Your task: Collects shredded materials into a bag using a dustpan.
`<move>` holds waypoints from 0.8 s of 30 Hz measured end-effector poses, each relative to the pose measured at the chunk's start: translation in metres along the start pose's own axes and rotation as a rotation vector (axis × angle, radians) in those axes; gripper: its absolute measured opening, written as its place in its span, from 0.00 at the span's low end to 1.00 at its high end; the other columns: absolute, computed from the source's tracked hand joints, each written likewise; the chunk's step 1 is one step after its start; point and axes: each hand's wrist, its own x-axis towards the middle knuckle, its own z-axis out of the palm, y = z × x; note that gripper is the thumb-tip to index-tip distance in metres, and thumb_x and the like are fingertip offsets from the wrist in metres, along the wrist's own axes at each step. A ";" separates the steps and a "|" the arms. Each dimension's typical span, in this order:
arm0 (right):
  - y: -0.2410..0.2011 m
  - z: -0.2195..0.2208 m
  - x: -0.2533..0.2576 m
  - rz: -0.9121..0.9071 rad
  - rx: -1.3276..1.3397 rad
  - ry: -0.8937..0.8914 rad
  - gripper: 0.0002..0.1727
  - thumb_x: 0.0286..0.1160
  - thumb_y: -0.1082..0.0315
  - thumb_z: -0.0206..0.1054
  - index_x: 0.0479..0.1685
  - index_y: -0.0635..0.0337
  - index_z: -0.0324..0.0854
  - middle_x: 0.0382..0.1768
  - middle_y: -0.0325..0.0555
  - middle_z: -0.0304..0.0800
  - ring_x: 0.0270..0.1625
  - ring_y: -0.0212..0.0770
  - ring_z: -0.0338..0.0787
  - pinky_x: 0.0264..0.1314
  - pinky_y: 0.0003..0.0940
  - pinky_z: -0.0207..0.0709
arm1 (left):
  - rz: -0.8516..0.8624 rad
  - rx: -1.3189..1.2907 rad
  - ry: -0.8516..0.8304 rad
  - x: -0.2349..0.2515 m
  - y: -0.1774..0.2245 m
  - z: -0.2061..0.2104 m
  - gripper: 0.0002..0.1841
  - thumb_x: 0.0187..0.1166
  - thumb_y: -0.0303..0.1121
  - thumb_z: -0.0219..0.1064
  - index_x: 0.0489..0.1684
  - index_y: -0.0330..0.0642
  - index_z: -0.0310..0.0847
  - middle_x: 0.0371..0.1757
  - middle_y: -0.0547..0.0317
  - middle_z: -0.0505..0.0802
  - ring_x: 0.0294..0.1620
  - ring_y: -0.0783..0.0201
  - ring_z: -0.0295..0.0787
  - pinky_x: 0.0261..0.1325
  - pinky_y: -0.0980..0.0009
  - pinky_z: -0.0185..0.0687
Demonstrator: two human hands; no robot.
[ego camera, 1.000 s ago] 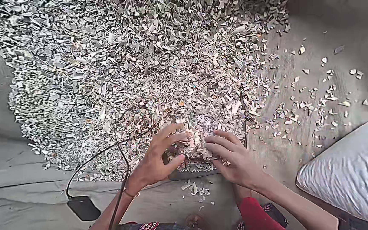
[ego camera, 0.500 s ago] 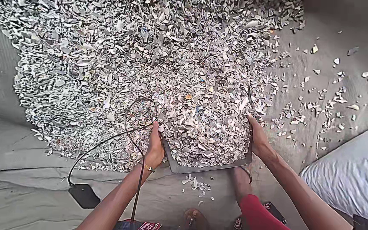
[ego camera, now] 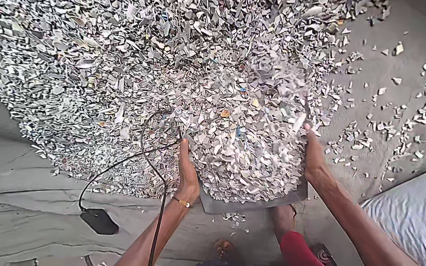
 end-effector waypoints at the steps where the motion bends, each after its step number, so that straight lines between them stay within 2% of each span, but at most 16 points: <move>1: -0.002 -0.007 -0.013 -0.033 0.025 0.001 0.31 0.92 0.39 0.43 0.71 0.53 0.77 0.53 0.38 0.88 0.53 0.30 0.88 0.54 0.36 0.85 | 0.008 -0.035 0.007 -0.015 0.000 -0.003 0.33 0.93 0.57 0.37 0.93 0.51 0.54 0.93 0.57 0.61 0.92 0.63 0.54 0.91 0.53 0.52; 2: -0.006 -0.016 -0.025 -0.077 0.065 -0.019 0.27 0.93 0.41 0.40 0.67 0.47 0.77 0.45 0.28 0.90 0.46 0.23 0.90 0.46 0.27 0.88 | 0.027 -0.072 0.014 -0.029 0.000 -0.006 0.33 0.93 0.55 0.36 0.92 0.48 0.56 0.91 0.57 0.65 0.90 0.66 0.59 0.89 0.57 0.58; 3: -0.011 -0.026 -0.037 -0.123 0.104 -0.037 0.25 0.94 0.43 0.37 0.64 0.42 0.76 0.41 0.22 0.90 0.42 0.19 0.90 0.43 0.22 0.88 | 0.059 -0.107 0.015 -0.042 -0.001 -0.008 0.33 0.92 0.55 0.36 0.90 0.45 0.58 0.88 0.56 0.69 0.86 0.68 0.64 0.86 0.62 0.63; 5: -0.016 -0.045 -0.052 -0.207 0.153 -0.023 0.24 0.95 0.47 0.32 0.62 0.38 0.75 0.41 0.17 0.91 0.44 0.16 0.90 0.46 0.19 0.87 | 0.132 -0.173 -0.021 -0.063 0.000 -0.011 0.35 0.89 0.55 0.38 0.86 0.40 0.61 0.81 0.56 0.76 0.79 0.73 0.72 0.80 0.69 0.71; 6: -0.021 -0.050 -0.055 -0.253 0.156 -0.003 0.24 0.95 0.48 0.29 0.63 0.38 0.72 0.42 0.15 0.90 0.46 0.15 0.89 0.49 0.18 0.86 | 0.182 -0.199 -0.065 -0.068 0.004 -0.010 0.37 0.87 0.56 0.40 0.88 0.38 0.58 0.82 0.55 0.74 0.80 0.73 0.71 0.81 0.71 0.69; 8: -0.029 -0.056 -0.060 -0.322 0.178 0.029 0.26 0.94 0.48 0.27 0.70 0.43 0.68 0.49 0.19 0.89 0.53 0.17 0.89 0.56 0.20 0.85 | 0.275 -0.208 -0.102 -0.075 0.014 -0.007 0.41 0.82 0.61 0.47 0.89 0.38 0.56 0.81 0.58 0.76 0.79 0.75 0.72 0.81 0.72 0.69; 10: -0.040 -0.061 -0.075 -0.376 0.192 0.003 0.29 0.96 0.52 0.26 0.84 0.53 0.60 0.63 0.33 0.85 0.63 0.24 0.86 0.68 0.26 0.82 | 0.344 -0.189 -0.101 -0.096 0.026 -0.015 0.44 0.79 0.66 0.53 0.87 0.41 0.58 0.76 0.67 0.80 0.77 0.79 0.73 0.80 0.74 0.68; 11: -0.043 -0.066 -0.082 -0.381 0.205 -0.011 0.29 0.96 0.53 0.26 0.84 0.55 0.59 0.65 0.37 0.84 0.66 0.26 0.86 0.70 0.29 0.81 | 0.384 -0.193 -0.122 -0.109 0.029 -0.021 0.44 0.78 0.67 0.56 0.86 0.43 0.58 0.73 0.72 0.82 0.75 0.81 0.74 0.79 0.76 0.69; 12: -0.041 -0.076 -0.087 -0.383 0.191 -0.034 0.29 0.96 0.52 0.27 0.83 0.51 0.61 0.65 0.34 0.85 0.66 0.25 0.86 0.70 0.28 0.81 | 0.417 -0.215 -0.174 -0.123 0.030 -0.030 0.43 0.77 0.66 0.60 0.85 0.46 0.59 0.69 0.76 0.84 0.73 0.82 0.77 0.77 0.77 0.73; 14: -0.036 -0.099 -0.101 -0.352 0.162 -0.069 0.26 0.94 0.44 0.28 0.71 0.36 0.69 0.56 0.19 0.89 0.60 0.18 0.88 0.64 0.24 0.84 | 0.447 -0.311 -0.304 -0.151 0.027 -0.046 0.32 0.76 0.60 0.67 0.75 0.56 0.71 0.60 0.77 0.91 0.65 0.78 0.86 0.70 0.74 0.82; 16: -0.041 -0.126 -0.125 -0.327 0.142 -0.110 0.27 0.94 0.41 0.27 0.72 0.34 0.68 0.57 0.19 0.88 0.63 0.19 0.87 0.66 0.27 0.84 | 0.451 -0.360 -0.352 -0.186 0.022 -0.057 0.22 0.77 0.55 0.67 0.66 0.60 0.81 0.56 0.78 0.94 0.61 0.78 0.89 0.68 0.74 0.84; 18: -0.053 -0.155 -0.151 -0.314 0.123 -0.103 0.32 0.91 0.36 0.26 0.74 0.37 0.68 0.55 0.21 0.90 0.61 0.21 0.89 0.63 0.29 0.86 | 0.427 -0.397 -0.342 -0.223 0.021 -0.064 0.23 0.79 0.54 0.67 0.68 0.58 0.79 0.58 0.76 0.94 0.64 0.77 0.88 0.70 0.72 0.83; 20: -0.065 -0.181 -0.183 -0.294 0.126 -0.092 0.37 0.89 0.33 0.24 0.75 0.45 0.67 0.55 0.22 0.91 0.60 0.20 0.89 0.64 0.27 0.87 | 0.384 -0.403 -0.307 -0.264 0.024 -0.071 0.24 0.78 0.57 0.67 0.69 0.61 0.80 0.59 0.78 0.94 0.65 0.78 0.88 0.69 0.72 0.84; 22: -0.074 -0.209 -0.215 -0.254 0.140 -0.101 0.44 0.86 0.30 0.25 0.82 0.55 0.59 0.64 0.28 0.86 0.68 0.20 0.84 0.72 0.26 0.82 | 0.350 -0.390 -0.280 -0.305 0.032 -0.081 0.25 0.76 0.61 0.66 0.68 0.66 0.83 0.58 0.80 0.95 0.63 0.80 0.89 0.67 0.74 0.85; 24: -0.084 -0.231 -0.251 -0.208 0.170 -0.071 0.47 0.84 0.27 0.28 0.85 0.57 0.55 0.70 0.30 0.83 0.71 0.19 0.82 0.74 0.24 0.80 | 0.298 -0.397 -0.254 -0.346 0.047 -0.093 0.28 0.72 0.64 0.69 0.68 0.66 0.81 0.57 0.81 0.95 0.62 0.80 0.89 0.65 0.74 0.86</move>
